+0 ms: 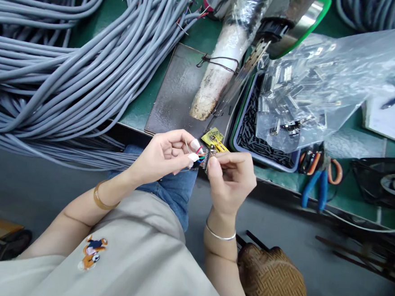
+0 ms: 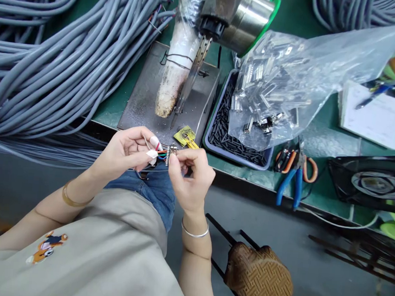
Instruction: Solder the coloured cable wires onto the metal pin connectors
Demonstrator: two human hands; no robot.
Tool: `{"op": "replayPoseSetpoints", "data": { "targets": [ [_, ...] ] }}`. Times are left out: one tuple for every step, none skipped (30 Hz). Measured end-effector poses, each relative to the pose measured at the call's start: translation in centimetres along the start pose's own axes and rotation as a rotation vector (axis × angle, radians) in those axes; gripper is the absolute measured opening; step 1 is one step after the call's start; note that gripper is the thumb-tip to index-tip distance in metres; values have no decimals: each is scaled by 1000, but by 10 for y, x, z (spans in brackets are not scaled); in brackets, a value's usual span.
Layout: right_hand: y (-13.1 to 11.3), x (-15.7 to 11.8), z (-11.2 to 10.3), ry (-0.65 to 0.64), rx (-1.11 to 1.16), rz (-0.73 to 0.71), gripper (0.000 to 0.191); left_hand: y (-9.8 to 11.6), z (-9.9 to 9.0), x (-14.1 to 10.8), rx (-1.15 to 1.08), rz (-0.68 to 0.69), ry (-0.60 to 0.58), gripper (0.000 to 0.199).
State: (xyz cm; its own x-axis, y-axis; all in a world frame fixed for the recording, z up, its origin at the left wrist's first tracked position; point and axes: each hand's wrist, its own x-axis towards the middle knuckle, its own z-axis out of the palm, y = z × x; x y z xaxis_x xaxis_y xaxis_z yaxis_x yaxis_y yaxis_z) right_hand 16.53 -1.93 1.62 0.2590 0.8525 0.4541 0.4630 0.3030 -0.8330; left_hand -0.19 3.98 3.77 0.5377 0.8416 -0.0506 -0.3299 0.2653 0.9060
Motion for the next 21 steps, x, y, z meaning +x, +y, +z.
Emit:
{"op": "replayPoseSetpoints", "data": {
  "targets": [
    [-4, 2, 0, -20, 76, 98, 16, -2, 0, -2, 30, 71, -7, 19],
    [-6, 3, -1, -51, 162, 180, 19, -4, -1, -5, 75, 149, -22, 15],
    [-9, 5, -2, -85, 247, 247, 22, -6, -3, -7, 136, 233, -51, 11],
    [-11, 7, -3, -121, 316, 301, 25, -8, -5, -8, 214, 323, -86, 7],
    [-12, 8, -3, -151, 362, 341, 28, -9, -8, -10, 309, 415, -126, 3],
    [-14, 9, -3, -166, 378, 368, 29, -11, -10, -11, 416, 499, -163, 5],
    [-16, 10, -3, -166, 364, 381, 30, -12, -13, -11, 532, 566, -192, 10],
    [-18, 11, -3, -159, 327, 378, 29, -13, -15, -12, 648, 614, -210, 14],
    [-20, 11, -2, -149, 279, 361, 28, -14, -16, -13, 750, 644, -214, 18],
    [-22, 11, -1, -141, 226, 336, 25, -15, -17, -13, 829, 661, -208, 21],
    [-23, 11, -1, -138, 174, 311, 23, -15, -17, -14, 874, 668, -196, 23],
    [-24, 11, 0, -139, 128, 290, 21, -16, -16, -14, 885, 662, -184, 23],
    [-25, 11, 0, -149, 91, 276, 20, -16, -15, -14, 868, 645, -171, 21],
    [-25, 11, 0, -158, 58, 265, 20, -16, -13, -15, 833, 617, -155, 19],
    [-25, 11, 0, -158, 18, 251, 19, -16, -11, -15, 788, 577, -136, 15],
    [-24, 10, 0, -142, -36, 224, 18, -16, -9, -15, 731, 522, -109, 12],
    [-23, 10, 0, -104, -103, 181, 16, -16, -7, -14, 660, 455, -72, 9],
    [-22, 9, 0, -48, -179, 127, 15, -16, -6, -13, 570, 381, -26, 7],
    [-21, 8, 0, 19, -253, 71, 13, -16, -5, -12, 465, 303, 20, 8],
    [-20, 7, 1, 95, -309, 21, 9, -17, -4, -11, 355, 218, 59, 10],
    [-20, 6, 1, 166, -328, -17, 5, -17, -5, -9, 248, 133, 83, 14]
  ]
}}
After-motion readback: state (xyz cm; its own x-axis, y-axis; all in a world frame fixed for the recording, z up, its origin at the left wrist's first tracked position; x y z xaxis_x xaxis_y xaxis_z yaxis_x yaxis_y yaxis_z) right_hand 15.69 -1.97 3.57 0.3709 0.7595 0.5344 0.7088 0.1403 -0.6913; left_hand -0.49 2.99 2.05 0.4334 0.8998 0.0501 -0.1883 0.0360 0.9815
